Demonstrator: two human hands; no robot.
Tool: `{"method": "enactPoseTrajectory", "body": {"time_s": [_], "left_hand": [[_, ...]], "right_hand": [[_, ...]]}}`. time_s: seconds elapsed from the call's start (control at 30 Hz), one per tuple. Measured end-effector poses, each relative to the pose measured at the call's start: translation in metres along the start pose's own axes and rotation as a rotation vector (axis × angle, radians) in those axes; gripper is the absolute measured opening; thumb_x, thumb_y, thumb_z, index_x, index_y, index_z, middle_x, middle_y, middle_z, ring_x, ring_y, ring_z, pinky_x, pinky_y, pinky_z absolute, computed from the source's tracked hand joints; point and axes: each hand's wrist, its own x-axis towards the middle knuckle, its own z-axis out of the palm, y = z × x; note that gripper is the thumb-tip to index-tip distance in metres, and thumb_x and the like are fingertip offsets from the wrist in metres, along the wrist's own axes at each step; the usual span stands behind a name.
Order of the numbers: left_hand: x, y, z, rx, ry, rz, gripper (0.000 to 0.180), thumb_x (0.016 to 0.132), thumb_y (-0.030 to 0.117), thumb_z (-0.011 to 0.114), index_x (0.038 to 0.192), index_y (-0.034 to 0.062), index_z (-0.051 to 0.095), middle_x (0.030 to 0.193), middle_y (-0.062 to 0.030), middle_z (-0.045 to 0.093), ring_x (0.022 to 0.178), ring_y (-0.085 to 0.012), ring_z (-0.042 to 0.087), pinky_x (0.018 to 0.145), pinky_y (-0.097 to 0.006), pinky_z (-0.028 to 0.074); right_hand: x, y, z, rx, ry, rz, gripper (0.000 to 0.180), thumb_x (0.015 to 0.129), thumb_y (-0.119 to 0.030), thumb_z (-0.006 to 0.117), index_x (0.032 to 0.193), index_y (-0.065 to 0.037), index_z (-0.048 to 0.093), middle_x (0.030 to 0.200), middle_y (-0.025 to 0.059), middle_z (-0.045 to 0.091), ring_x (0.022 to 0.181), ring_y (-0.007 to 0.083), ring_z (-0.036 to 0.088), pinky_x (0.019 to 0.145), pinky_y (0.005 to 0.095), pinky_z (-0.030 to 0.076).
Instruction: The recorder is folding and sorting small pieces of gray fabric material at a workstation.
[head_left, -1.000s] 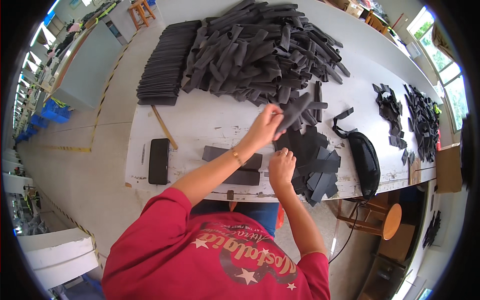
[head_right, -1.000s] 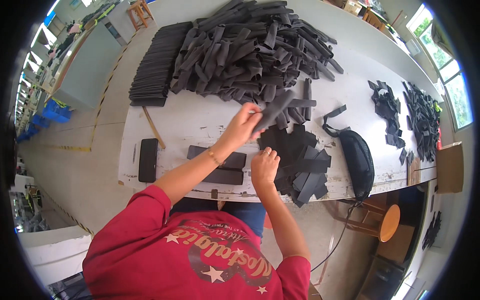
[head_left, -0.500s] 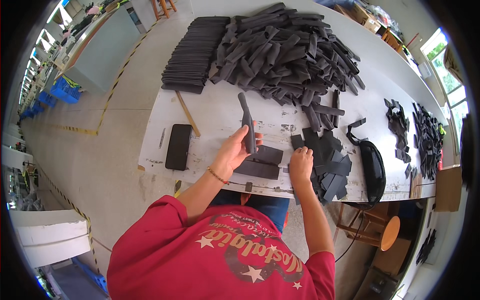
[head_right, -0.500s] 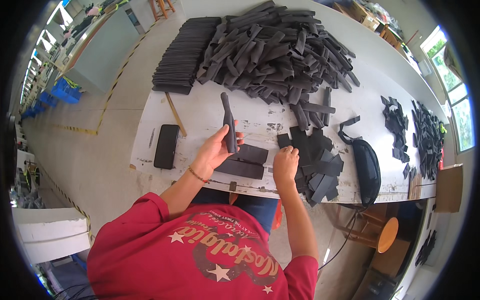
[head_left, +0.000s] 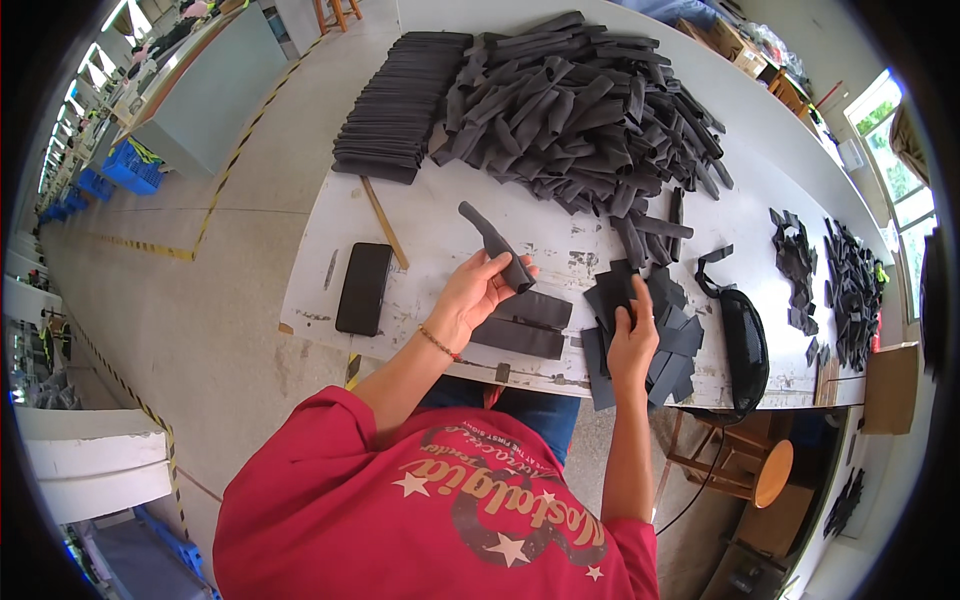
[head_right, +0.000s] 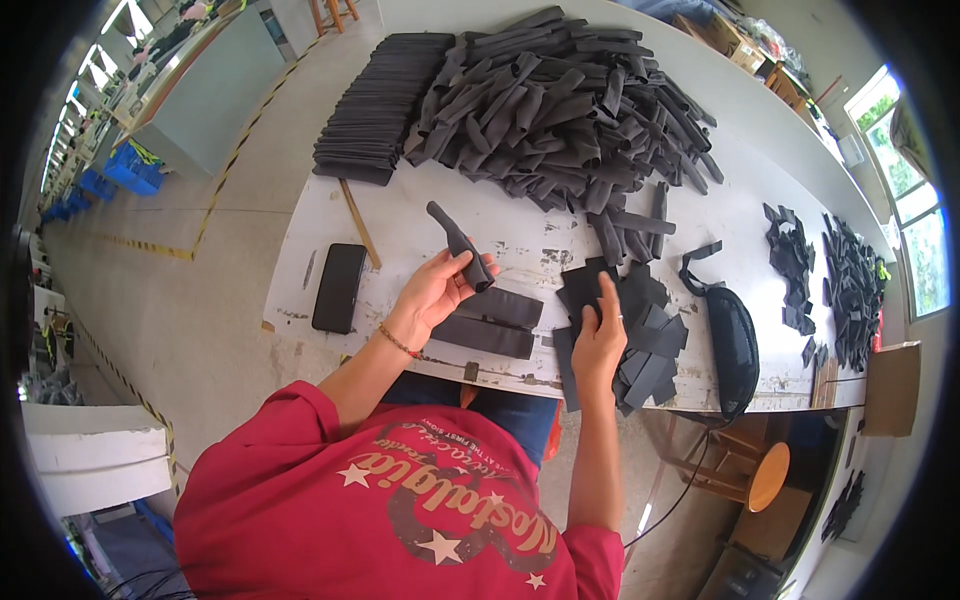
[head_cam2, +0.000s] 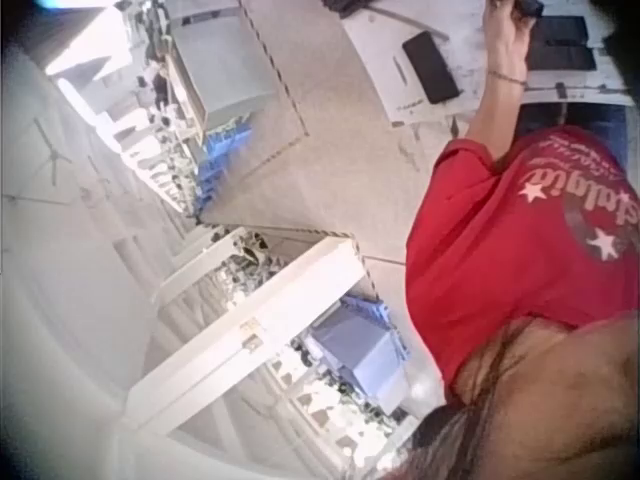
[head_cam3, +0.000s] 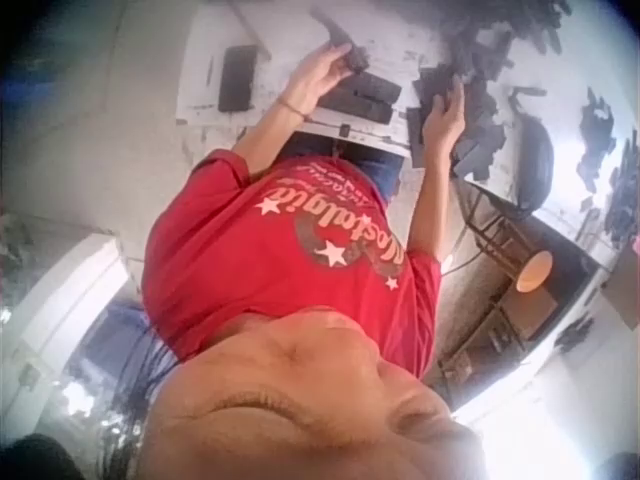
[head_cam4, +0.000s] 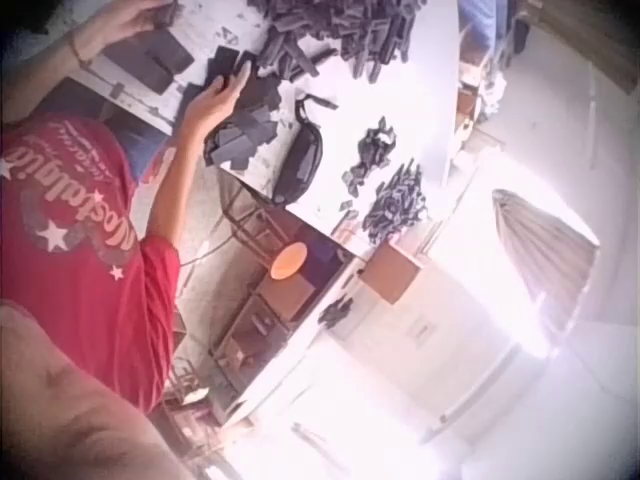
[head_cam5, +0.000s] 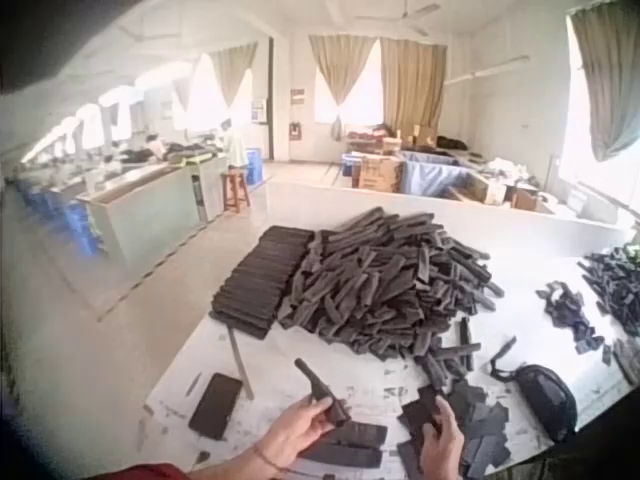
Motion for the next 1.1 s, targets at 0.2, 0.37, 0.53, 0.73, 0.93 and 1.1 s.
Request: {"method": "enactPoseTrajectory", "body": {"time_s": [0.2, 0.37, 0.53, 0.73, 0.93, 1.1], "left_hand": [[0.004, -0.005, 0.010, 0.028, 0.044, 0.000, 0.015, 0.097, 0.010, 0.055, 0.107, -0.0005, 0.051, 0.107, -0.0176, 0.064, 0.099, -0.0318, 0.067, 0.083, -0.039, 0.059], [0.001, -0.006, 0.018, 0.033, 0.022, -0.002, 0.017, 0.096, 0.009, 0.057, 0.108, -0.0007, 0.051, 0.105, -0.0175, 0.065, 0.097, -0.0315, 0.068, 0.082, -0.039, 0.059], [-0.004, -0.006, 0.023, 0.070, -0.034, -0.042, 0.022, 0.094, 0.007, 0.059, 0.112, -0.0012, 0.049, 0.104, -0.0189, 0.065, 0.097, -0.0317, 0.068, 0.085, -0.040, 0.058], [-0.006, -0.006, 0.024, 0.148, -0.055, -0.081, 0.023, 0.096, 0.006, 0.054, 0.118, 0.0004, 0.047, 0.111, -0.0199, 0.064, 0.102, -0.0328, 0.066, 0.088, -0.044, 0.057], [-0.016, -0.006, 0.034, 0.186, -0.042, -0.058, 0.034, 0.096, 0.004, 0.053, 0.129, 0.0064, 0.043, 0.114, -0.0188, 0.063, 0.103, -0.0311, 0.066, 0.086, -0.044, 0.058], [-0.034, -0.011, 0.054, 0.251, -0.038, 0.111, 0.054, 0.095, 0.004, 0.056, 0.142, 0.0063, 0.029, 0.117, -0.0177, 0.061, 0.108, -0.0306, 0.064, 0.087, -0.043, 0.057]], "right_hand": [[-0.044, -0.031, 0.008, 0.120, -0.373, -0.063, 0.036, 0.078, -0.009, 0.077, 0.101, -0.001, 0.051, 0.101, 0.0128, 0.055, 0.087, 0.0271, 0.054, 0.081, 0.0362, 0.045], [-0.051, -0.041, 0.020, -0.016, -0.261, -0.461, 0.036, 0.080, -0.007, 0.074, 0.109, -0.001, 0.053, 0.100, 0.0176, 0.059, 0.089, 0.0387, 0.056, 0.079, 0.0446, 0.047], [-0.045, -0.050, 0.017, -0.060, -0.180, -0.436, 0.040, 0.077, -0.002, 0.073, 0.117, -0.002, 0.063, 0.093, 0.0139, 0.062, 0.085, 0.0320, 0.057, 0.078, 0.0420, 0.046], [-0.033, -0.052, 0.007, -0.245, -0.012, -0.559, 0.024, 0.075, -0.005, 0.075, 0.098, -0.007, 0.071, 0.083, 0.0040, 0.064, 0.081, 0.0228, 0.058, 0.075, 0.0352, 0.040], [-0.029, -0.050, 0.009, -0.339, 0.063, -0.619, 0.024, 0.076, -0.005, 0.075, 0.099, -0.009, 0.071, 0.084, 0.0022, 0.063, 0.081, 0.0215, 0.058, 0.076, 0.0361, 0.040], [-0.030, -0.054, 0.017, -0.343, 0.083, -0.617, 0.039, 0.074, -0.007, 0.077, 0.112, -0.007, 0.067, 0.095, 0.0042, 0.062, 0.085, 0.0234, 0.057, 0.078, 0.0373, 0.041]]}}
